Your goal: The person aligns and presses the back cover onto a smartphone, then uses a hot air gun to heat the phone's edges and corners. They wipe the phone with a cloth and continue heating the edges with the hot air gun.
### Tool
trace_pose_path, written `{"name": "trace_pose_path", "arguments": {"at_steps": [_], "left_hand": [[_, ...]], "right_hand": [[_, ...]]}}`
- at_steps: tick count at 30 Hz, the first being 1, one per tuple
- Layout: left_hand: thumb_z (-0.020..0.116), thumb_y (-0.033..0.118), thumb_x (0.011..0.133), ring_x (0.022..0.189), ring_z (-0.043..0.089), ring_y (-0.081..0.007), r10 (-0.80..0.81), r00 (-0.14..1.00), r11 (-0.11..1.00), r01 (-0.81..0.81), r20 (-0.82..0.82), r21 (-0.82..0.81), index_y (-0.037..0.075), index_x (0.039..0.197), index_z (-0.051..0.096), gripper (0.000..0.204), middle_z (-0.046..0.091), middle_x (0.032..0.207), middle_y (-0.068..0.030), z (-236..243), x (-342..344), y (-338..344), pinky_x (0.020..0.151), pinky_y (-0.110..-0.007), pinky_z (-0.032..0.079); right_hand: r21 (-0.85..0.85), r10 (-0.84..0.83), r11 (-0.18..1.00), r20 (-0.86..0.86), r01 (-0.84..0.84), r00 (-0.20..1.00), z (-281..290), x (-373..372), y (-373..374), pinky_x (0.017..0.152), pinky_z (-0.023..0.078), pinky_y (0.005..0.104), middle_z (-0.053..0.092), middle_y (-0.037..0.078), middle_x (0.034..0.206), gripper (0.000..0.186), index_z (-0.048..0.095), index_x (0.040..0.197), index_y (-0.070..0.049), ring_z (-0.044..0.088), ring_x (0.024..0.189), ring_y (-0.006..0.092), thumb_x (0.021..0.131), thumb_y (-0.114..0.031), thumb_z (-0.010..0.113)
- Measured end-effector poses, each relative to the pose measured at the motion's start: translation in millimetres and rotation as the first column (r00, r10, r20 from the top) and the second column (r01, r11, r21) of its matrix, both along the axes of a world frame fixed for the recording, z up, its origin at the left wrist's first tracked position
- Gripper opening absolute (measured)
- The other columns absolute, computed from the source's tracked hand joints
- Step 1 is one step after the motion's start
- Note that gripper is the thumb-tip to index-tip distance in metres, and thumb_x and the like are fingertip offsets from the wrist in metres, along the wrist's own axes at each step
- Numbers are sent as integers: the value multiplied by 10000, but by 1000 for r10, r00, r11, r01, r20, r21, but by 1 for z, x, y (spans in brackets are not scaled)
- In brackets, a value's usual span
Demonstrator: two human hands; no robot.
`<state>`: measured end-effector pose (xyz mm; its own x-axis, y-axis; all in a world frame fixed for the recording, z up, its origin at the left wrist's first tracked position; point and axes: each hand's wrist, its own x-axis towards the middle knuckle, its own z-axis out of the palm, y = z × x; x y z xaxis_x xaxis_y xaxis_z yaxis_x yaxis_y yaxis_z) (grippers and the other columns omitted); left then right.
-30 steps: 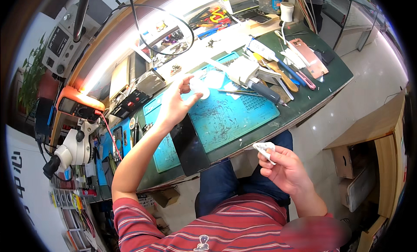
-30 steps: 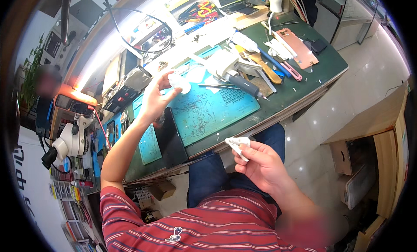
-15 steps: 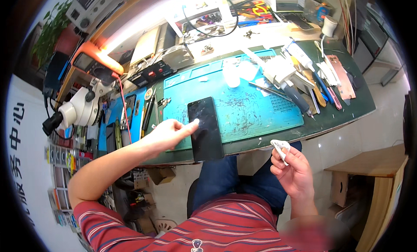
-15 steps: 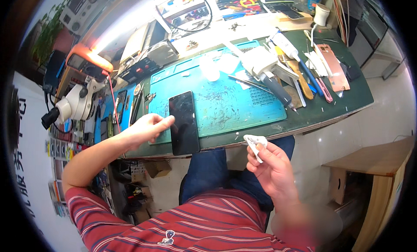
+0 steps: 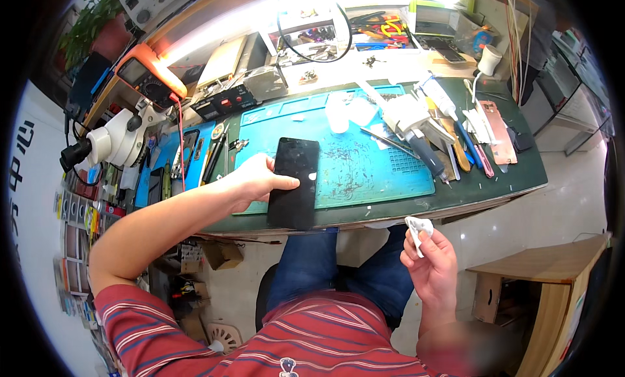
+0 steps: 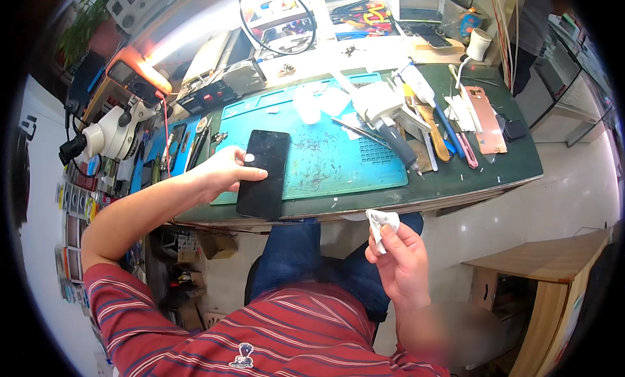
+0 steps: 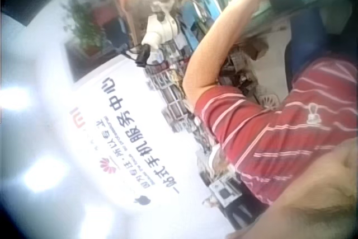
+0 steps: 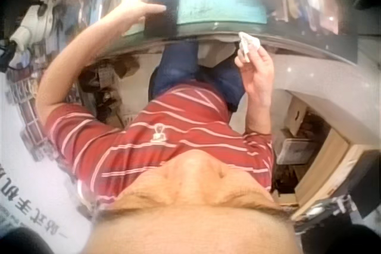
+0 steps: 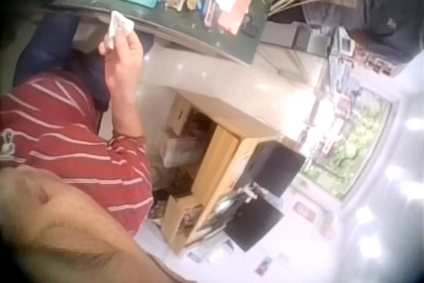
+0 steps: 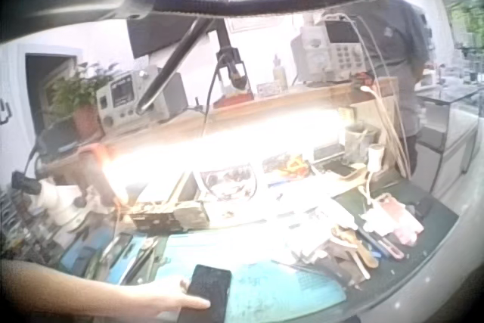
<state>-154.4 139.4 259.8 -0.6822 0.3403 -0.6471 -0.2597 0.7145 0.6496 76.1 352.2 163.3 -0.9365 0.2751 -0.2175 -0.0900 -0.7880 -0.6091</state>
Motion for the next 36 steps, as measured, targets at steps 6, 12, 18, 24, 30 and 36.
{"name": "trace_pose_path", "arguments": {"at_steps": [6,12,18,24,30,36], "left_hand": [[653,273,887,964,615,-114,-20,996,937,-11,85,348,30,1170,553,386,633,1083,-50,-27,-13,-20,793,-277,528],[634,65,882,1024,585,-116,-295,935,774,113,198,623,-16,1263,515,408,625,1152,-58,-25,10,-41,912,-272,466],[650,46,877,1002,561,-83,-543,815,654,259,202,711,-2,1245,490,405,597,1141,-40,-57,7,-42,900,-258,461],[641,-33,851,1066,546,-121,-585,759,667,249,287,703,-19,1261,456,450,567,1178,-65,-60,-3,-40,918,-283,455],[655,53,875,1018,544,-91,-586,749,650,207,310,731,10,1208,476,380,585,1126,-47,-58,-5,-39,898,-260,454],[655,39,870,1017,545,-92,-571,737,672,168,361,721,8,1199,485,372,584,1128,-48,-56,-8,-39,894,-259,455]], "right_hand": [[512,-169,843,-38,164,985,-5,-12,-1,650,459,242,595,55,915,229,610,1118,55,558,761,102,932,-66,555],[923,-38,127,-361,363,932,12,-52,15,684,471,270,594,105,910,238,642,1071,41,585,783,192,846,56,564],[898,326,-36,-405,439,854,13,-106,7,646,495,325,588,110,891,333,674,1023,-9,601,759,252,718,68,565],[902,395,-23,-389,432,832,7,-117,-3,659,512,335,599,112,916,293,668,932,-4,621,807,264,659,48,576],[909,445,-5,-372,418,815,3,-121,-2,644,512,330,605,109,923,247,659,869,2,621,797,255,639,56,588],[913,479,-12,-352,407,804,4,-124,-4,622,509,327,615,98,928,254,670,866,-17,618,782,244,639,61,587]]}}
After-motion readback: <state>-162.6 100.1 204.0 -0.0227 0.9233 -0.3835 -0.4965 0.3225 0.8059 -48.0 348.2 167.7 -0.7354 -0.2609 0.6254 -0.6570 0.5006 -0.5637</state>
